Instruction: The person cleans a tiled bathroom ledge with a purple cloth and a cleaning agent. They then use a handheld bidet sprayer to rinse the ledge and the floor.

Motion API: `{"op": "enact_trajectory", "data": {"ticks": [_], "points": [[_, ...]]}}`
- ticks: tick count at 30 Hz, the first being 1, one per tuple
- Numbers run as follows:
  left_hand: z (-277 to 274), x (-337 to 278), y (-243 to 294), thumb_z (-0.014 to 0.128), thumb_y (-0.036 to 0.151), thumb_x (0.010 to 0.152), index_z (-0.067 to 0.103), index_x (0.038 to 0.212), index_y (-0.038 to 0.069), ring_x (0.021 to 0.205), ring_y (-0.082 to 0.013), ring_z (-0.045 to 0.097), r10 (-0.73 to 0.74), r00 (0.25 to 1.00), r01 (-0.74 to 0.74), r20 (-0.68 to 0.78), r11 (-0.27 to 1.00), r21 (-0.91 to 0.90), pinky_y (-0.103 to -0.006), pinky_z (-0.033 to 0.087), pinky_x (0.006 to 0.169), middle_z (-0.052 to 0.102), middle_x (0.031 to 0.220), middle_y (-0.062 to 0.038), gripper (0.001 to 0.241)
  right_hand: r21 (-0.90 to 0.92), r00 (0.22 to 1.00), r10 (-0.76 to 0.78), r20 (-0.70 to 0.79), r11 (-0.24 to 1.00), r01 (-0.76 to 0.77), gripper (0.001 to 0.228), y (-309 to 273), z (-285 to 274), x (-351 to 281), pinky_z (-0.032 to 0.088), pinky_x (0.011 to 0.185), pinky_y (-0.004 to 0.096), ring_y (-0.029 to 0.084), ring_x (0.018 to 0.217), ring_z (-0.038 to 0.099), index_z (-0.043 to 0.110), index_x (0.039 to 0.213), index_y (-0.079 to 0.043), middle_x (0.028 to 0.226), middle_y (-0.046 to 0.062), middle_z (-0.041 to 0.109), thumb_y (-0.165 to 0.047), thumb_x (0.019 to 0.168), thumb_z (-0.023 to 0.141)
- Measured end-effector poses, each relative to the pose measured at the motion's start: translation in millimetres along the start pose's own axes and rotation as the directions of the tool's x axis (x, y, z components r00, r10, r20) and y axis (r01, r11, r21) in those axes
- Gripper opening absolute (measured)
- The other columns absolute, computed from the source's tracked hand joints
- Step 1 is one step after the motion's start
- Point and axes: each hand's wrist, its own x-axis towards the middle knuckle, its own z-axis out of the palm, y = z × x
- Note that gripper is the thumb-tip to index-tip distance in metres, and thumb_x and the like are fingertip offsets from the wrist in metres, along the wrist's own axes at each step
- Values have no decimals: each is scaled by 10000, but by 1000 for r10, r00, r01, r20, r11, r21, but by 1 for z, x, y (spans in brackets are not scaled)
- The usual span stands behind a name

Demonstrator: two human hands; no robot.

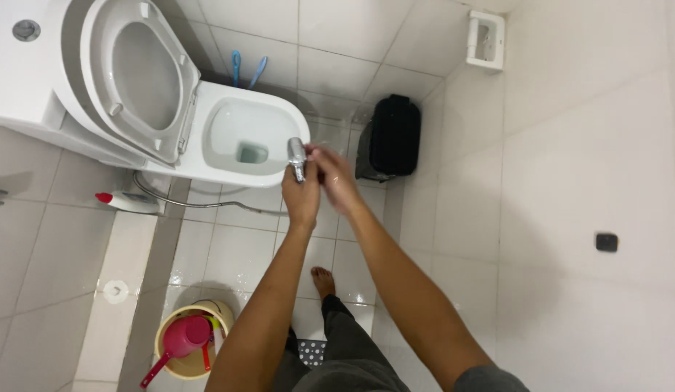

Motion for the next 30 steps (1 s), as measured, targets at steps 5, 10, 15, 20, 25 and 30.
{"op": "enact_trajectory", "data": {"ticks": [5, 10, 15, 20, 25, 30], "points": [[-41, 3, -12, 548, 513, 1016, 477, 1293, -56, 1131, -234, 593, -211, 977, 211, 30, 977, -31, -378, 488, 979, 601, 1180, -161, 637, -170, 967, 37, 252, 985, 7, 601, 42, 12, -50, 420, 1155, 378, 297, 1396, 522, 442, 1550, 27, 1498, 200, 558, -130, 976, 523], [-84, -7, -21, 518, 573, 987, 347, 1396, -45, 1226, -299, 547, -379, 894, 399, 239, 916, -40, -459, 473, 1060, 518, 1293, -211, 760, -483, 966, 102, 236, 875, 25, 680, 32, 48, -90, 436, 1131, 400, 295, 1383, 509, 336, 1563, -23, 1499, 181, 511, -60, 923, 563], [-106, -28, -29, 446, 650, 954, 266, 1535, -18, 1405, -314, 447, -388, 772, 326, 504, 922, 209, -460, 338, 1152, 463, 1474, -231, 903, -649, 987, 151, 50, 756, -83, 660, 35, 51, -116, 508, 995, 416, 305, 1237, 572, 323, 1489, -49, 1363, 184, 537, -26, 883, 581], [-96, -46, -37, 449, 668, 935, 371, 1529, -8, 1386, -321, 477, -529, 560, 249, 638, 842, 479, -444, 351, 1155, 507, 1476, -239, 903, -574, 981, 104, -165, 798, -181, 459, 72, 6, -134, 556, 834, 382, 262, 1017, 623, 428, 1340, -40, 1143, 190, 591, -21, 905, 576], [-72, -63, -64, 477, 647, 964, 457, 1458, -70, 1315, -337, 594, -491, 558, 63, 669, 829, 555, -421, 431, 1133, 612, 1388, -259, 871, -454, 964, 43, -264, 876, -163, 328, 89, -38, -143, 526, 768, 349, 218, 949, 592, 490, 1294, 4, 1095, 171, 603, -40, 973, 541], [-36, -69, -43, 514, 619, 949, 403, 1482, -32, 1306, -334, 605, -321, 577, -70, 751, 897, 437, -426, 467, 1095, 605, 1405, -251, 848, -430, 960, -119, -254, 903, -2, 363, 43, -32, -152, 527, 761, 303, 153, 948, 591, 462, 1296, -29, 1074, 88, 608, -54, 946, 554]]}}
